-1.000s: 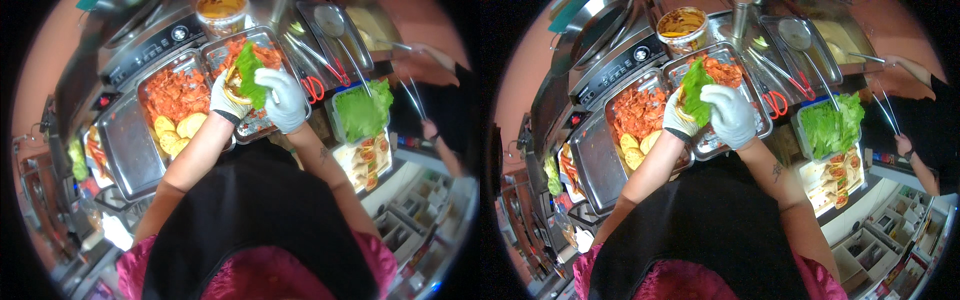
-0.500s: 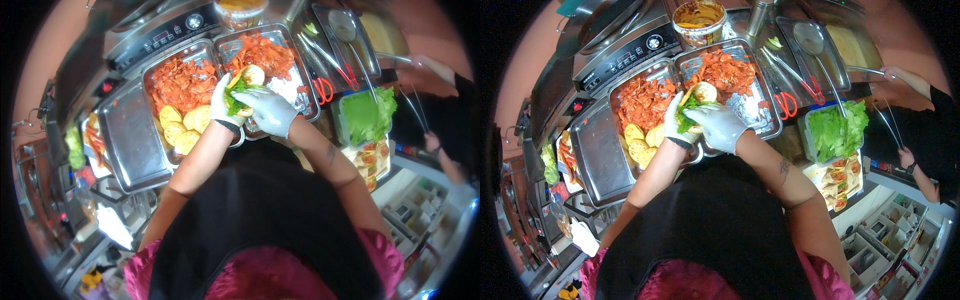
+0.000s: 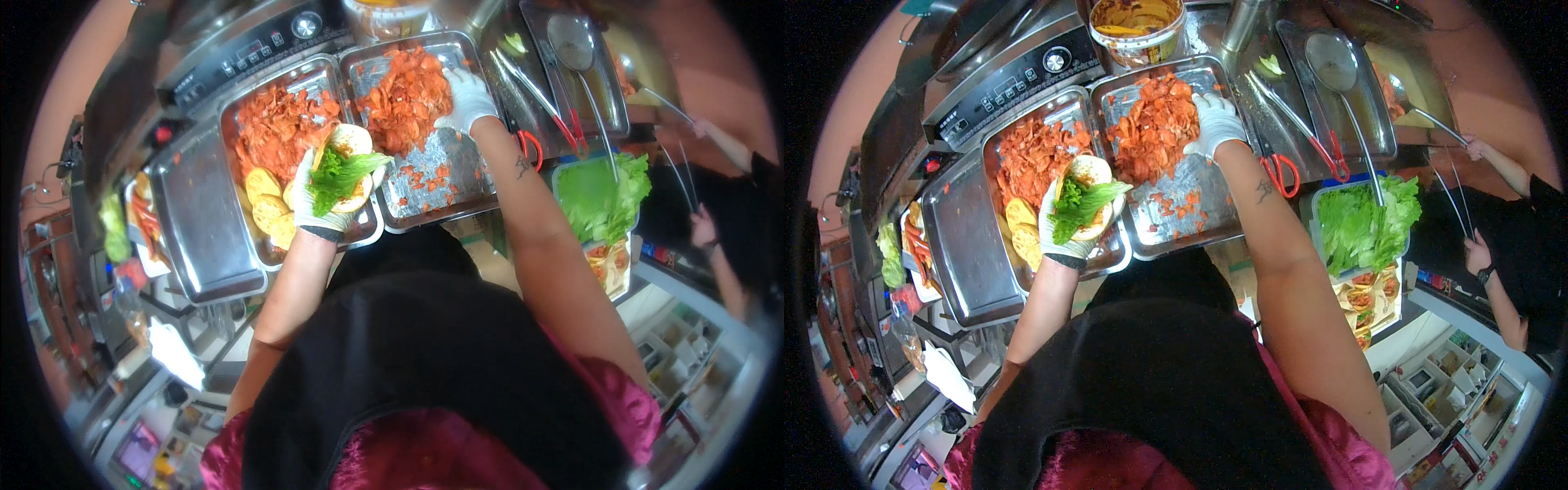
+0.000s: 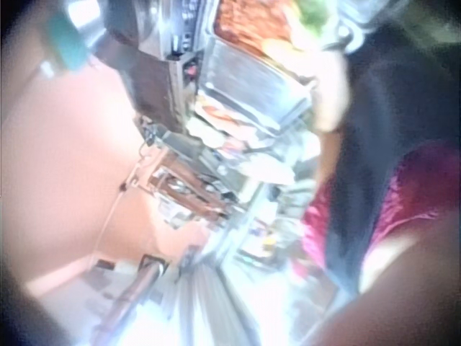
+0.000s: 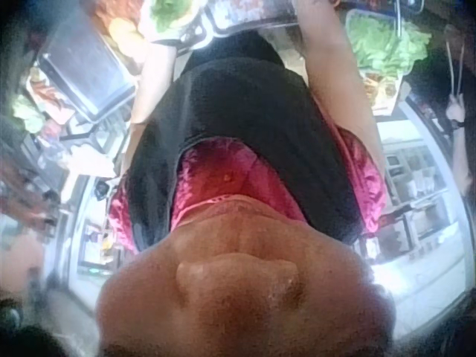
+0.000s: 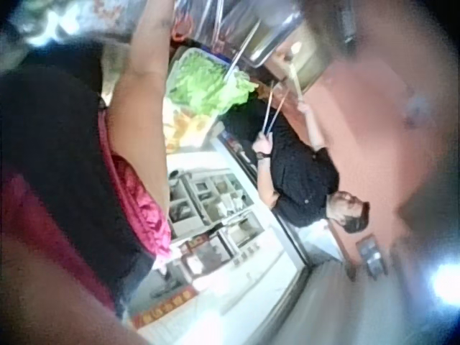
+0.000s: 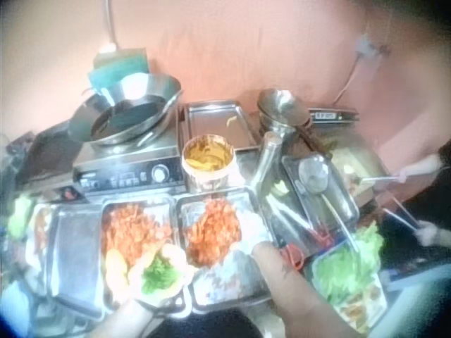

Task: The person assembles tacos by spreading sauce on tortillas, adding shredded meat and lettuce, and placing them into a tray. The person repeats this process multiple times, handling tortillas, meat, lettuce, and sauce.

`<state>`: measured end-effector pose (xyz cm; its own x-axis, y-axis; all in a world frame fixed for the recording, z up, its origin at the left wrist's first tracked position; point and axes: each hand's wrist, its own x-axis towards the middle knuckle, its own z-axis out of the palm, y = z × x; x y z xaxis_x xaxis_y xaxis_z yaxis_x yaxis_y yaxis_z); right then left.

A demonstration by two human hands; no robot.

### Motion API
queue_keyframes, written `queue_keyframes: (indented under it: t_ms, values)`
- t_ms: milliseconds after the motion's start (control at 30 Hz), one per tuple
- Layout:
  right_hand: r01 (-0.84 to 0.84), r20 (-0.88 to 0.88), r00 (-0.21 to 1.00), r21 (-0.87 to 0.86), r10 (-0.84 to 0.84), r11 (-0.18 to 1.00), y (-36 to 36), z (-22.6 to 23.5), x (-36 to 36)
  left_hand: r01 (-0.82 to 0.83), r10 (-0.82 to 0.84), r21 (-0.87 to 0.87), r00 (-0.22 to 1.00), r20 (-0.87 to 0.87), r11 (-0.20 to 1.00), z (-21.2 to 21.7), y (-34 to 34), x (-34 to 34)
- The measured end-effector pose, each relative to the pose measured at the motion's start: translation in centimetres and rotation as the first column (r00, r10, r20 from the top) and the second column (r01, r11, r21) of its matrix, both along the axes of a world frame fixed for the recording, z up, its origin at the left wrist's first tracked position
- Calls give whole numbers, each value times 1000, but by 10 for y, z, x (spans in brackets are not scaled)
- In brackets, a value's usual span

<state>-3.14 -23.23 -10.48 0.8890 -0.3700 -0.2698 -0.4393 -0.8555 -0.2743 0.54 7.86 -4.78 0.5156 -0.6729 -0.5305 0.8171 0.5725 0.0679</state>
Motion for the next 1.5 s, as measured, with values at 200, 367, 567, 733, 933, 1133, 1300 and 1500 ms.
queue_keyframes:
  t_ms: [200, 367, 567, 733, 933, 1133, 1300, 1500]
  values:
    - [19, 404, 915, -22, -8, 1000, 26, -23, -59, -60, 59, -1, 997, -50, 998, 7, 1, -2]
    - [36, 348, 935, 82, -63, 996, 55, -9, -104, -69, 66, -64, 997, -37, 996, 5, 0, -2]
    - [122, 343, 931, 24, -123, 992, 67, -10, -106, -45, 46, -51, 999, 5, 998, 6, 1, -2]
    - [114, 496, 820, 345, -285, 932, 63, 9, -109, -38, 44, -108, 998, 49, 993, 11, 6, -4]
    - [43, 264, 962, 113, -72, 993, 64, 10, -91, -14, 19, -69, 997, 73, 998, 13, 7, -5]
    - [138, 386, 880, 352, -277, 926, 62, -3, -83, -20, 25, -103, 999, 47, 994, 17, 4, -2]
    - [217, 118, 670, 913, -732, 346, 20, 19, -83, -48, 49, -26, 999, 9, 998, 23, 8, -3]
    - [16, 229, 633, 951, -739, 309, -4, 15, -85, -53, 54, -33, 998, 17, 998, 26, 8, -1]
